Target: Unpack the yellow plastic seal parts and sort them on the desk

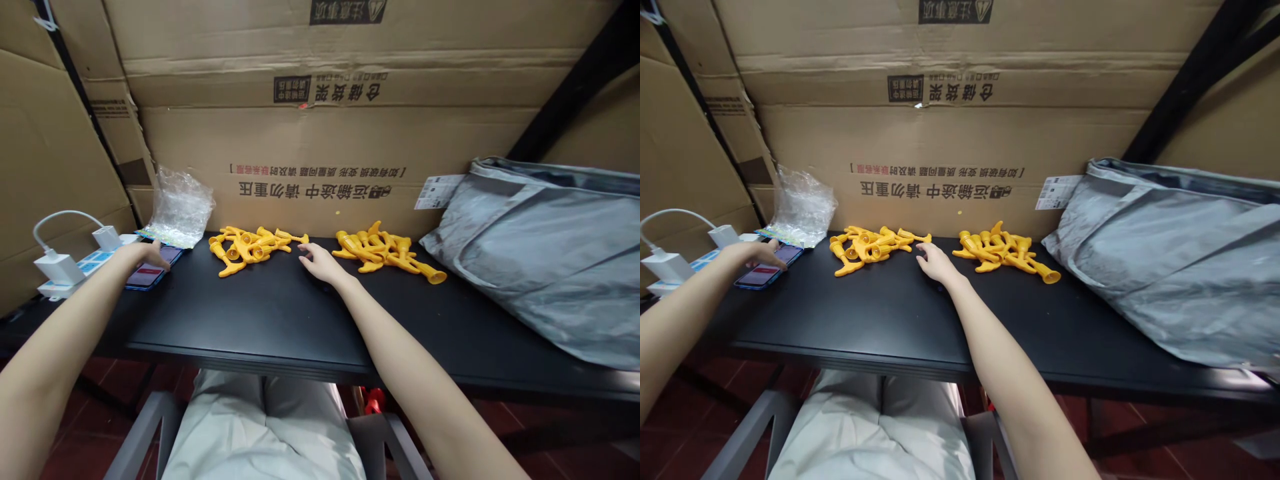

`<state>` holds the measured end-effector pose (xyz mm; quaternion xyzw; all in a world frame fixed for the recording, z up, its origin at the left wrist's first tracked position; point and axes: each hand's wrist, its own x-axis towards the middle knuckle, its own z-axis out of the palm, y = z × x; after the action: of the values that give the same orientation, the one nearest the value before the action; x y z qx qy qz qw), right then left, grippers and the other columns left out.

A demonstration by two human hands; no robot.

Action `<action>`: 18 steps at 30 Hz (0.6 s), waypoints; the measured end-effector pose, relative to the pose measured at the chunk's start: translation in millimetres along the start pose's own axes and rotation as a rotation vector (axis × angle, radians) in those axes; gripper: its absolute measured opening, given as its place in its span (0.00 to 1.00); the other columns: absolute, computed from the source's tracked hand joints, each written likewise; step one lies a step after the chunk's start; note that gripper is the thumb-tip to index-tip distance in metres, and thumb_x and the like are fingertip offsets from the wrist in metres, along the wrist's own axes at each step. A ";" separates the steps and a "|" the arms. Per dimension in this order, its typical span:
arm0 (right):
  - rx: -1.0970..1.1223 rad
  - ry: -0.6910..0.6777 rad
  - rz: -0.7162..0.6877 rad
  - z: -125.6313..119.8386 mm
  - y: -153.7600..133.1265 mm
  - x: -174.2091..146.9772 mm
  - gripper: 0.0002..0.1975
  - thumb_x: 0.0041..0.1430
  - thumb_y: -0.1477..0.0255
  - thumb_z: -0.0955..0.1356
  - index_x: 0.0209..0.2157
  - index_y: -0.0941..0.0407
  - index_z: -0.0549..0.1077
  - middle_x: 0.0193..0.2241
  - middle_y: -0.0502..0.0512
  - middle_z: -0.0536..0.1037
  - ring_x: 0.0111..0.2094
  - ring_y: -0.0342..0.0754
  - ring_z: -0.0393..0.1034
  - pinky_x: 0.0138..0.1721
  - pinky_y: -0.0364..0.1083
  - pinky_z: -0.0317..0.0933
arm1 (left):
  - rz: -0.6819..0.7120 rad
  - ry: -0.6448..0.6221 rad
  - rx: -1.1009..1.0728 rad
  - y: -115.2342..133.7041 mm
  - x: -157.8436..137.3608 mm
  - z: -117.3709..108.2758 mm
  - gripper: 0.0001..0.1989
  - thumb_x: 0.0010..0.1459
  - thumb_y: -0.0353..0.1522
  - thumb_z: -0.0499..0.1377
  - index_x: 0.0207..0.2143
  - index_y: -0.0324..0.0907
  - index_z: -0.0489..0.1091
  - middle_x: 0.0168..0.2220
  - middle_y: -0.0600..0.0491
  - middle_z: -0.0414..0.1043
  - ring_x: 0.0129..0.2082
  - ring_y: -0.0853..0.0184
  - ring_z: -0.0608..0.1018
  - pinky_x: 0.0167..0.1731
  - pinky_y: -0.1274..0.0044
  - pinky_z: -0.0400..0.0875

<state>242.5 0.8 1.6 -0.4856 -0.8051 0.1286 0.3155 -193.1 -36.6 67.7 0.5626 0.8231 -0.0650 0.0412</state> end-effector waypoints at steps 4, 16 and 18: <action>-0.015 -0.004 0.006 0.3 0.1 0.2 0.17 0.58 0.78 0.66 0.50 0.58 0.71 0.49 0.62 0.75 0.38 0.46 0.74 0.48 0.49 0.66 | -0.022 -0.229 0.102 5.0 -11.3 -4.2 0.48 0.47 0.41 0.61 0.67 0.37 0.46 0.50 0.34 0.72 0.37 0.51 0.80 0.32 0.70 0.74; -0.026 -0.018 0.022 -2.7 -4.5 -0.5 0.18 0.58 0.79 0.66 0.50 0.61 0.71 0.50 0.64 0.74 0.40 0.47 0.74 0.48 0.49 0.66 | -0.013 -0.143 0.173 15.1 -20.1 -10.3 0.45 0.46 0.44 0.62 0.63 0.32 0.55 0.60 0.32 0.60 0.56 0.43 0.69 0.51 0.59 0.66; -0.030 -0.024 0.027 -2.3 -4.7 -0.6 0.18 0.58 0.79 0.66 0.50 0.62 0.71 0.50 0.65 0.74 0.40 0.47 0.73 0.48 0.49 0.66 | -0.054 -0.009 0.214 21.0 -27.2 -9.8 0.49 0.47 0.51 0.60 0.63 0.30 0.53 0.61 0.30 0.57 0.59 0.41 0.64 0.55 0.53 0.59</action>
<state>240.9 -2.2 5.5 -0.4995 -0.8040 0.1264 0.2968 -163.6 -52.6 79.9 0.5411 0.8262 -0.1559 -0.0173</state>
